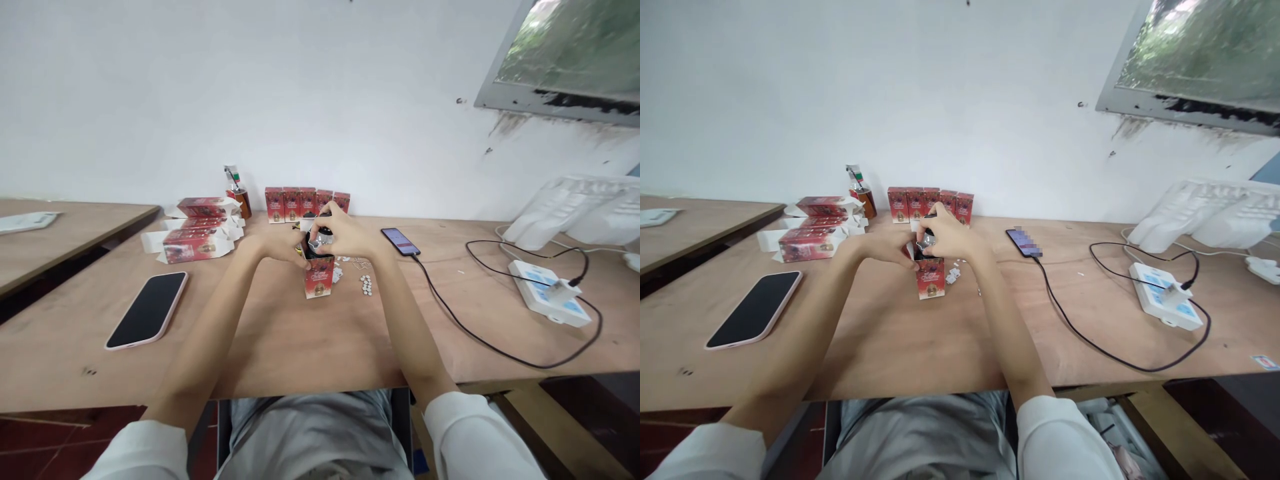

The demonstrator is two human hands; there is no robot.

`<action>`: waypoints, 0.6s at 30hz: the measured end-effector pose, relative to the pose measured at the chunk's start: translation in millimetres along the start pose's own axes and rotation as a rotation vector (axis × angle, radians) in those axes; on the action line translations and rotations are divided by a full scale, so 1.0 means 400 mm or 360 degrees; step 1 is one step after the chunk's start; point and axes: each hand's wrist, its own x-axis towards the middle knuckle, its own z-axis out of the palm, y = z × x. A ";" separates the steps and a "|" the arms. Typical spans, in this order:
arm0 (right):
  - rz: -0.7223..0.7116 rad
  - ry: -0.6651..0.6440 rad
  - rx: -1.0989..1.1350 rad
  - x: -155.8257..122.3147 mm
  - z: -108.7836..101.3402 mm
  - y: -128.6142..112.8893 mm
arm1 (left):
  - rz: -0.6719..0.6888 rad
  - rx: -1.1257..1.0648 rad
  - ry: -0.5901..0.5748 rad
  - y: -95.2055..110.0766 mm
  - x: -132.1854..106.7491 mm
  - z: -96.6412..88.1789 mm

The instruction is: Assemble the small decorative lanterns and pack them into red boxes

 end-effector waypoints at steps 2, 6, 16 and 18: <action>0.0028 -0.0014 -0.0018 -0.001 -0.003 -0.003 | -0.0042 0.0046 -0.0019 0.002 -0.001 -0.002; 0.0058 -0.0012 -0.0062 0.000 -0.005 -0.010 | -0.0099 0.0135 -0.0055 0.008 0.000 -0.005; 0.0084 -0.0111 -0.0246 0.014 0.018 0.010 | -0.0061 0.0079 -0.0047 0.000 0.005 0.002; 0.0081 -0.0131 -0.0276 0.013 0.017 0.014 | -0.0054 0.0077 -0.0042 -0.001 0.006 0.003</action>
